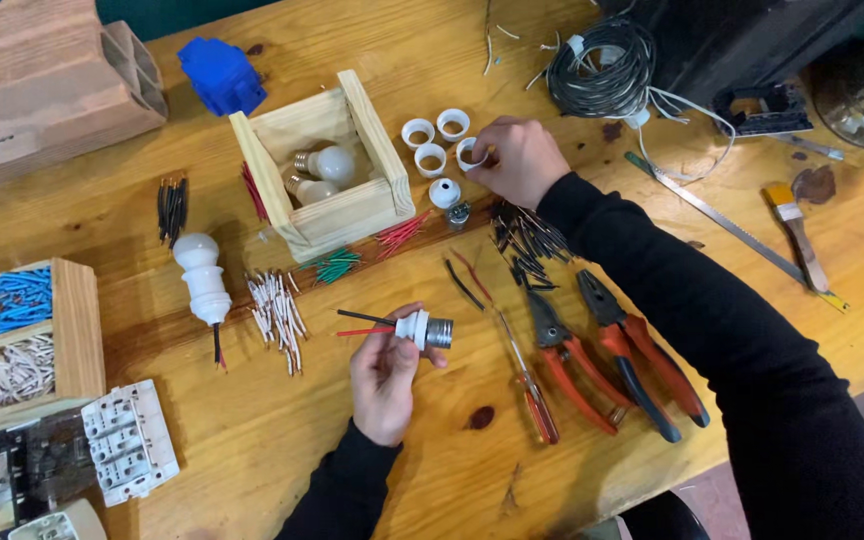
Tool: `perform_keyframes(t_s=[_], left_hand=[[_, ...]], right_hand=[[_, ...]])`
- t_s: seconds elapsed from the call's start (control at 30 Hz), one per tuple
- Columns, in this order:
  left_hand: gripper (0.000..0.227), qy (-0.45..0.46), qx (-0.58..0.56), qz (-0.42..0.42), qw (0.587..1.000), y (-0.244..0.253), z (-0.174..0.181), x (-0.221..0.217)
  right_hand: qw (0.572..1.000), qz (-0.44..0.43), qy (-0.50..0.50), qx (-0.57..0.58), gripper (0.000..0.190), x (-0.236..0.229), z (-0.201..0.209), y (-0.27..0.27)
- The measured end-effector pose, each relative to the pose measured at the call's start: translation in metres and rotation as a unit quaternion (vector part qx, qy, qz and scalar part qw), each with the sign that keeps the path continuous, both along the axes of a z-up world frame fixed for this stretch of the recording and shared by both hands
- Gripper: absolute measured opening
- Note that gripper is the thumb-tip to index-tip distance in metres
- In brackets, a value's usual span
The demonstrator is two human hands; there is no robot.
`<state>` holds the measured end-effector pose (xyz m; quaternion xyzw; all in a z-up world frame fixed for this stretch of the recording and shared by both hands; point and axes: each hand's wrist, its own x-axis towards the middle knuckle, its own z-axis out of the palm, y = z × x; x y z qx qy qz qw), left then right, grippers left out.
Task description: The person assembles light fixtures by hand, attaching wires to metal sockets and screwing on white plastic housings. They use a screwdriver to tighten connections and place completed units into a wooden crate.
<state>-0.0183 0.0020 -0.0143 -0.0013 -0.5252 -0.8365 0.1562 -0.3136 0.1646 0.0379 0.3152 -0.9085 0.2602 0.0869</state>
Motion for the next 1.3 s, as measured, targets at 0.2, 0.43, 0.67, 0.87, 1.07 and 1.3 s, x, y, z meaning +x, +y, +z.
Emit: perform_keyframes(t_s=[0.2, 0.43, 0.67, 0.87, 1.07, 1.3], left_hand=[[0.066, -0.051, 0.008, 0.007, 0.999, 0.0, 0.017, 0.003], [0.064, -0.043, 0.005, 0.003, 0.999, 0.0, 0.015, 0.003], [0.053, -0.023, 0.012, 0.01, 1.0, 0.001, 0.012, 0.003], [0.063, -0.036, 0.007, 0.009, 0.999, 0.001, 0.013, 0.003], [0.052, 0.015, 0.003, 0.006, 1.0, 0.0, 0.011, 0.0], [0.051, 0.033, 0.008, 0.007, 0.999, 0.002, -0.001, 0.001]], right_hand=[[0.997, 0.006, 0.021, 0.068, 0.021, -0.004, 0.006, -0.003], [0.998, 0.036, 0.015, 0.058, 0.022, -0.003, 0.004, -0.012], [0.998, 0.019, 0.007, 0.056, 0.019, -0.003, 0.006, -0.007], [0.997, -0.005, 0.0, 0.073, 0.025, 0.0, 0.012, -0.008], [0.998, 0.03, 0.043, 0.017, 0.022, 0.021, 0.029, 0.001], [0.958, 0.214, -0.136, -0.134, 0.026, 0.148, 0.085, 0.002]])
